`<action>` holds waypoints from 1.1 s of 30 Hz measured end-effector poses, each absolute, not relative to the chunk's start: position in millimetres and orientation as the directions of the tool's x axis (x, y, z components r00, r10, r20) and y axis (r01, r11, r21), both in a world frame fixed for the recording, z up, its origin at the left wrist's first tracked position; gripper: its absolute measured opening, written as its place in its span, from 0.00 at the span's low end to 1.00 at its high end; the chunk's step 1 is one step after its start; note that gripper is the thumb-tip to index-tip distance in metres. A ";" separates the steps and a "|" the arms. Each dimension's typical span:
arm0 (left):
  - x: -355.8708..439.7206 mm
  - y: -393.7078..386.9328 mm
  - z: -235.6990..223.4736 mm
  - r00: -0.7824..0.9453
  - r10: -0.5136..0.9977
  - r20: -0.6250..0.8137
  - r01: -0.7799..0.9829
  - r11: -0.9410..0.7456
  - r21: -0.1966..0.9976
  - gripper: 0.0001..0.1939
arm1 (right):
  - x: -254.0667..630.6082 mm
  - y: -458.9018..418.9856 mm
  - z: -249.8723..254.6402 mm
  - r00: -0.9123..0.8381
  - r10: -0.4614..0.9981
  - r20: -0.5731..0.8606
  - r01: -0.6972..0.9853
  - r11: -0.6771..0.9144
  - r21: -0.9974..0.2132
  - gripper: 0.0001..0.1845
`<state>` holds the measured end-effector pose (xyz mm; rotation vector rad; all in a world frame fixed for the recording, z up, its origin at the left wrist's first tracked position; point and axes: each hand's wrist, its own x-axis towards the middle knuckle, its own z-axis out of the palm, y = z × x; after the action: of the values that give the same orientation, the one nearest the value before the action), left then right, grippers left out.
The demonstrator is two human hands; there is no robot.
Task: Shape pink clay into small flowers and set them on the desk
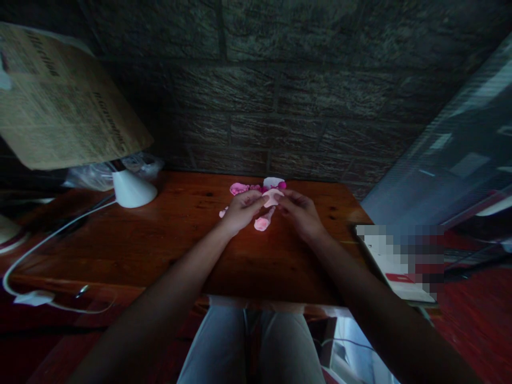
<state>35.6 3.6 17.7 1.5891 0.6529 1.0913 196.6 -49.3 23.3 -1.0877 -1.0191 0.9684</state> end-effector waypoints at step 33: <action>21.1 12.6 9.0 0.698 0.554 0.454 -0.053 -0.592 0.804 0.14 | 216.0 -41.3 24.7 0.344 0.932 0.113 -0.143 0.171 -0.975 0.20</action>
<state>21.1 12.6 9.0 2.0444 0.3832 0.8931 216.0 -41.3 24.7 -1.1231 -0.9037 0.9339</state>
